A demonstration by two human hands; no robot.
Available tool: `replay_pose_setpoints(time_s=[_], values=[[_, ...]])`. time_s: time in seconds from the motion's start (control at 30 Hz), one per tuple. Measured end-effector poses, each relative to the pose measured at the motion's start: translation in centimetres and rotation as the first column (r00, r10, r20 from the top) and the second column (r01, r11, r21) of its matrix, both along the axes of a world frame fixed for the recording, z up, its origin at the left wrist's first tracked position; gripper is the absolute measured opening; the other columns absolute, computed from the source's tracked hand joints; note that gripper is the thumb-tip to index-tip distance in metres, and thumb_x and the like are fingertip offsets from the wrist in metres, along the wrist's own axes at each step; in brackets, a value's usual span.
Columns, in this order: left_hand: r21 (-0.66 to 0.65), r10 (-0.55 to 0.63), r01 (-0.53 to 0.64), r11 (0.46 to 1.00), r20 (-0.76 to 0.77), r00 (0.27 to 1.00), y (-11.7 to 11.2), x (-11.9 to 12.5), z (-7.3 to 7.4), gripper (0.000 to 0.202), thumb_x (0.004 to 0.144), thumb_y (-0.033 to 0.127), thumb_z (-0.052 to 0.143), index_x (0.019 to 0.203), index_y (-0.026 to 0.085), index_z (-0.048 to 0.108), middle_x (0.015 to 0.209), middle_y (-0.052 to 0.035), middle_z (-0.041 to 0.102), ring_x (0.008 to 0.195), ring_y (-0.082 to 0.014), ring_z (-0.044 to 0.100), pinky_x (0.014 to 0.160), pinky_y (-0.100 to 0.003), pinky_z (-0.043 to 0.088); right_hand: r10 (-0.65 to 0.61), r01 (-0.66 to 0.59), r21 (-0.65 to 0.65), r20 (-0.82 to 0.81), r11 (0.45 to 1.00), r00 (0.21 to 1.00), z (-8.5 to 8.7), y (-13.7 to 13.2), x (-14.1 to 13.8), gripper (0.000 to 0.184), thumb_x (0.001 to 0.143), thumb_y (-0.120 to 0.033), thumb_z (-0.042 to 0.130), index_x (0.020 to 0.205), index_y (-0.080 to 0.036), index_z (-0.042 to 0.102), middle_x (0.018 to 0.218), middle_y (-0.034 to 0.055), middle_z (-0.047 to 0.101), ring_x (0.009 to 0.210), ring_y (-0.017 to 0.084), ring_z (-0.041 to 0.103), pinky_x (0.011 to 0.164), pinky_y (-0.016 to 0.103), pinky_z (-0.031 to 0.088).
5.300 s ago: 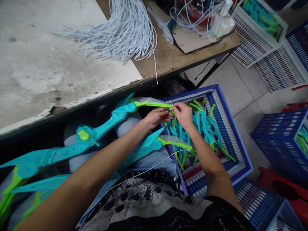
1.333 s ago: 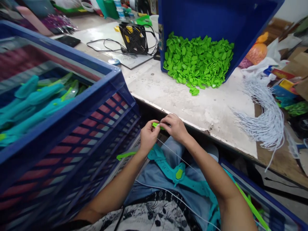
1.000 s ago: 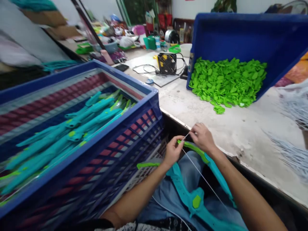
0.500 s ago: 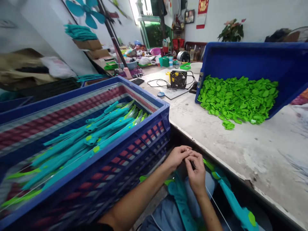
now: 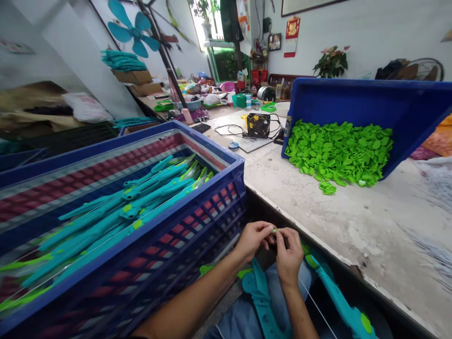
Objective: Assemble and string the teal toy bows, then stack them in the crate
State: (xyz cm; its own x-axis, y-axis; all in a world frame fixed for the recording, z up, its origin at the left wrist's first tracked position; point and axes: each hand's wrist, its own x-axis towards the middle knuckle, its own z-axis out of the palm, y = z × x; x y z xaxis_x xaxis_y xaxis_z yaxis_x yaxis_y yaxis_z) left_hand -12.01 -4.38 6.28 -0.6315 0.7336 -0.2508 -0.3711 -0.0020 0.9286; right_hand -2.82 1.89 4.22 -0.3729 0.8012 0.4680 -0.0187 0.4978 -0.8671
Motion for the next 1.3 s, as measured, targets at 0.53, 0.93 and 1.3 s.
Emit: replay_pose_setpoints(time_s=[0.53,0.93,1.3], values=[[-0.035,0.051,-0.048,0.998,0.115,0.992,-0.2,0.6,1.8,0.024,0.060,0.030,0.075,0.060,0.012,0.058,0.056,0.0013,0.057,0.051,-0.0095,0.055,0.050,-0.022,0.049,0.044,-0.047,0.112,0.028,0.993,0.999,0.6,-0.8,0.1,0.019,0.089,-0.026,0.055,0.094,-0.020,0.073,0.085,0.0063,0.069,0.080,0.019,0.065,0.073,0.033,0.055],[0.015,0.035,-0.038,0.999,0.134,0.990,0.0,0.8,1.5,0.021,0.052,0.029,0.077,0.058,0.012,0.065,0.063,-0.0023,0.064,0.062,-0.0129,0.060,0.065,-0.028,0.054,0.160,-0.185,0.122,0.194,0.975,0.968,1.9,1.4,1.3,0.020,0.086,-0.025,0.054,0.074,-0.021,0.069,0.079,0.0048,0.068,0.074,0.018,0.064,0.070,0.031,0.053],[-0.008,-0.101,0.100,0.995,-0.123,0.987,-0.7,0.1,0.8,0.016,0.058,0.025,0.076,0.068,0.014,0.072,0.067,-0.0020,0.069,0.062,-0.0131,0.061,0.064,-0.026,0.054,0.155,-0.169,0.071,0.169,0.983,0.973,0.6,1.1,1.6,0.021,0.088,-0.027,0.049,0.077,-0.020,0.065,0.081,0.0056,0.068,0.077,0.017,0.063,0.072,0.030,0.051]])
